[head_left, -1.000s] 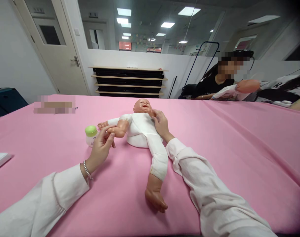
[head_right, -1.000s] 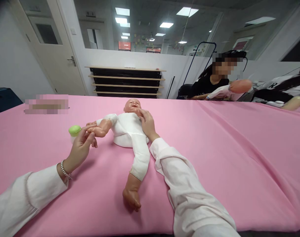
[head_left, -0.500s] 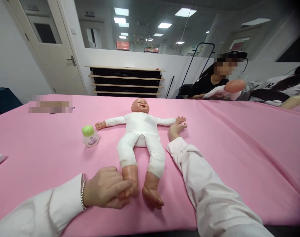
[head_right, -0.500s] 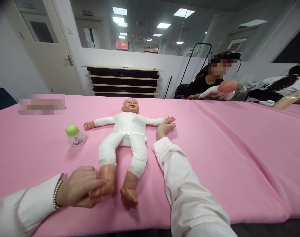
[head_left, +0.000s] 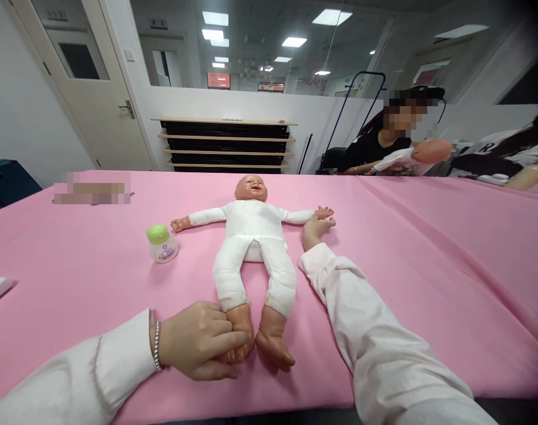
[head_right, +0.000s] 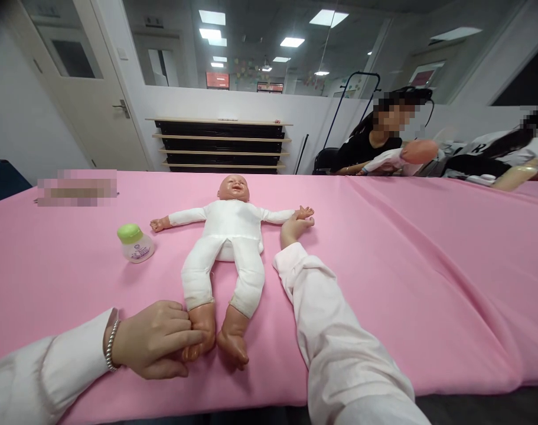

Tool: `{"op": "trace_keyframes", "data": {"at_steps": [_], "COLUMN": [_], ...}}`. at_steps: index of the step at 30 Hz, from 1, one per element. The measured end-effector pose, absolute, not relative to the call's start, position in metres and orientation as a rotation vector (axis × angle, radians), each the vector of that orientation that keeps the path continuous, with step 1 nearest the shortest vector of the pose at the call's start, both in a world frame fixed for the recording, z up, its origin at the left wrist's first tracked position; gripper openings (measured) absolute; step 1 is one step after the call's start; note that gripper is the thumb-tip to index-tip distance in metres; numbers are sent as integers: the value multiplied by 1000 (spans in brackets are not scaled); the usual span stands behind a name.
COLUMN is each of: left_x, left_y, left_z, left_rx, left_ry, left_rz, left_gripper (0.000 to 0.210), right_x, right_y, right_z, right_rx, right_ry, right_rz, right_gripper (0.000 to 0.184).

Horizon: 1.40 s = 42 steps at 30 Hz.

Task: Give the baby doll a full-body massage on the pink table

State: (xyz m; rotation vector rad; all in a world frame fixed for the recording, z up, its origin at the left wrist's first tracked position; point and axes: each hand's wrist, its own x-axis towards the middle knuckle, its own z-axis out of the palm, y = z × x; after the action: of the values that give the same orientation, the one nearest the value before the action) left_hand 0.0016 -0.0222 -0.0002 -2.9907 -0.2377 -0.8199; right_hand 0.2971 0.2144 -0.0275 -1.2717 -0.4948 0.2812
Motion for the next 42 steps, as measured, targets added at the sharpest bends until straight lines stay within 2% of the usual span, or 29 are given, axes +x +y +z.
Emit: {"op": "trace_keyframes", "data": {"at_steps": [3, 9, 16, 35, 42], "left_x": [0, -1, -1, -1, -3], "left_y": [-21, -19, -18, -19, -15], "left_z": [2, 5, 0, 1, -3], "left_rx": [-2991, -2963, -2958, -2916, -2852], "left_ry": [-219, -285, -342, -351, -733], "left_rz": [-827, -828, -777, -767, -779], "left_gripper": [39, 33, 28, 24, 26], "right_x": [296, 291, 291, 294, 262], "right_y": [215, 211, 209, 205, 165], "right_z": [-28, -26, -22, -20, -23], "right_rx": [-1283, -1346, -1612, -1775, -1615], "right_ry": [-502, -530, -488, -461, -941], "right_rz": [258, 85, 75, 88, 6], "right_gripper": [42, 27, 24, 39, 57]}}
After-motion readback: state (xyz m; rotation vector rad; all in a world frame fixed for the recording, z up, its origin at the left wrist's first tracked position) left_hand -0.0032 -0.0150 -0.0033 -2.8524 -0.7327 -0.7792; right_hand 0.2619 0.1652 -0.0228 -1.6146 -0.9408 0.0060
